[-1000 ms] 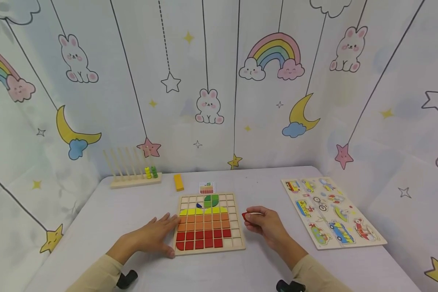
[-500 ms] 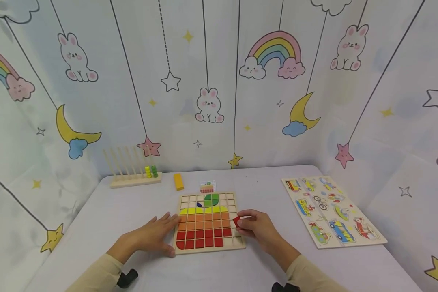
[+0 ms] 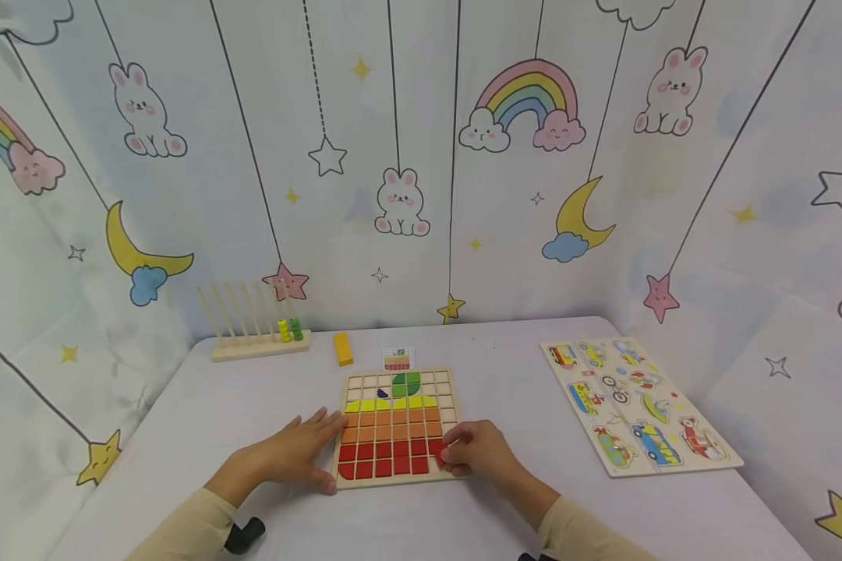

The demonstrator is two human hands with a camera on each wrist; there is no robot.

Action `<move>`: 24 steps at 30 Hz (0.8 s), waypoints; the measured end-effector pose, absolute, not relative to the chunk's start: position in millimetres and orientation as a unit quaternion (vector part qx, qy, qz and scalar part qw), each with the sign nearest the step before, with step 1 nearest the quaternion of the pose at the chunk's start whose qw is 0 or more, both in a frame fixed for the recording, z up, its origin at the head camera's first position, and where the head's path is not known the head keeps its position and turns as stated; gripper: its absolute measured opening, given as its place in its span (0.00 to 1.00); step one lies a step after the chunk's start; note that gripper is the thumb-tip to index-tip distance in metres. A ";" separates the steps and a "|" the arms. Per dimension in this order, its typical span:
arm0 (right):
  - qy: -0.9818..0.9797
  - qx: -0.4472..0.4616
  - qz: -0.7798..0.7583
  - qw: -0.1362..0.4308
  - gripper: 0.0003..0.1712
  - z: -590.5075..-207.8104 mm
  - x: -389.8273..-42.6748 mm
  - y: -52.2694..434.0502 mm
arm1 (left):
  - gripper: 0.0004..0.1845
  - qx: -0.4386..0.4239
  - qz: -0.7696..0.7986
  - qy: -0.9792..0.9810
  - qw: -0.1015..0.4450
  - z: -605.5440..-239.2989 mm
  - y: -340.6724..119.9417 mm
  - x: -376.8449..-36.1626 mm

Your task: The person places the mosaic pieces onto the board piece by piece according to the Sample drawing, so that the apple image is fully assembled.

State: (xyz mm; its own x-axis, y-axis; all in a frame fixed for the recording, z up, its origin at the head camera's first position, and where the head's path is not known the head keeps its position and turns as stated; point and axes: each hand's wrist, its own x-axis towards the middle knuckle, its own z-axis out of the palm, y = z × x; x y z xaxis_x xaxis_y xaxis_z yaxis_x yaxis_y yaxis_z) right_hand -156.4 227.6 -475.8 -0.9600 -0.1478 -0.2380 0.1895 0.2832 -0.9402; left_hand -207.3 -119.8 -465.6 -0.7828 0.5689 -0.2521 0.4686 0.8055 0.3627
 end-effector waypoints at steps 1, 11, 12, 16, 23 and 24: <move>0.796 0.013 -0.589 0.137 0.14 -476.1 -155.8 226.2 | 0.61 0.277 0.142 0.934 0.177 -465.7 -119.9 -207.4; 0.864 -0.007 -0.493 0.101 0.10 -477.2 -154.1 216.0 | 0.60 0.276 0.150 0.932 0.181 -464.4 -120.0 -205.7; 0.866 -0.007 -0.489 0.100 0.10 -477.2 -154.1 215.5 | 0.60 0.277 0.151 0.931 0.181 -464.3 -119.8 -205.4; 0.877 -0.006 -0.469 0.101 0.08 -476.8 -154.2 214.4 | 0.60 0.278 0.153 0.931 0.180 -463.4 -119.5 -204.4; 0.882 -0.013 -0.459 0.106 0.07 -475.1 -155.0 213.0 | 0.60 0.277 0.152 0.932 0.177 -462.2 -119.7 -204.4; 0.882 -0.013 -0.460 0.106 0.07 -474.8 -155.2 212.8 | 0.60 0.277 0.151 0.932 0.176 -462.2 -119.7 -204.6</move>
